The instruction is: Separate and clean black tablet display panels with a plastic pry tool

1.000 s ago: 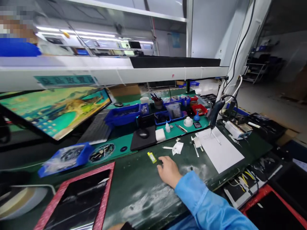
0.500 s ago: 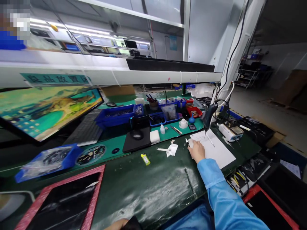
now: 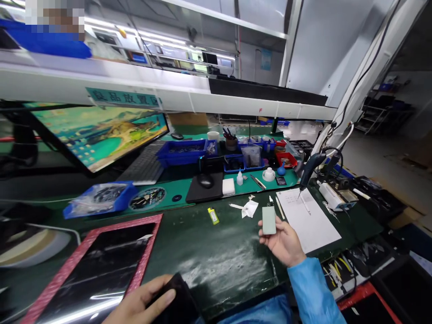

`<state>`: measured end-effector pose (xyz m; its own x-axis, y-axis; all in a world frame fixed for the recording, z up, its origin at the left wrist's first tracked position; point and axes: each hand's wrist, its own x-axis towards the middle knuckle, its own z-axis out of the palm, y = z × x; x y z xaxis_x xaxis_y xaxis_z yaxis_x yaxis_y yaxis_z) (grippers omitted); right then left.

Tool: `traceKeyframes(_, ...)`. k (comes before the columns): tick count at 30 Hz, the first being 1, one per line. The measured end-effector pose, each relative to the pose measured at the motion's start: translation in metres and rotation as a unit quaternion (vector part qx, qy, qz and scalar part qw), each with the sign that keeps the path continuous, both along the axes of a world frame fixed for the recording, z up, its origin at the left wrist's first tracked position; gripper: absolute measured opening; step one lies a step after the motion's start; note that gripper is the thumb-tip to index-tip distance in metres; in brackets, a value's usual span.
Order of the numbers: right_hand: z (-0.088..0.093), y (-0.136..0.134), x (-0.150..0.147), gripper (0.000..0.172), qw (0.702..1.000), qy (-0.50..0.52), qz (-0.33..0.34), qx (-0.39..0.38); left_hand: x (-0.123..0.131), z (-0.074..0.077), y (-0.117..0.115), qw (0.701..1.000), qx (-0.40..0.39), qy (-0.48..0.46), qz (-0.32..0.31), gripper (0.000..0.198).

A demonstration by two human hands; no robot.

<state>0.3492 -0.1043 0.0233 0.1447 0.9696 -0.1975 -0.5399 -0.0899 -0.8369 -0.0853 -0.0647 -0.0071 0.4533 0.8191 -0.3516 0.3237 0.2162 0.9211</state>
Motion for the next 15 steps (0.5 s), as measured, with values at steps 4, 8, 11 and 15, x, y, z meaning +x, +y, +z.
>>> traceKeyframes(4,0.011,-0.010,-0.028,0.039,0.997,0.056,0.056,-0.012,0.019,0.029,0.010,0.998,-0.004,-0.063,-0.027,0.069)
traceKeyframes(8,0.021,-0.015,-0.050,0.048,0.993,0.051,0.107,-0.014,0.039,0.041,0.010,0.991,-0.013,-0.111,-0.078,0.076)
traceKeyframes(11,0.026,-0.021,-0.063,0.054,0.992,0.015,0.129,0.010,0.049,0.040,0.004,0.987,-0.020,-0.129,-0.092,0.080)
traceKeyframes(15,0.030,-0.034,-0.069,0.052,0.986,-0.054,0.150,0.046,0.058,0.041,-0.004,0.981,-0.021,-0.163,-0.104,0.082)
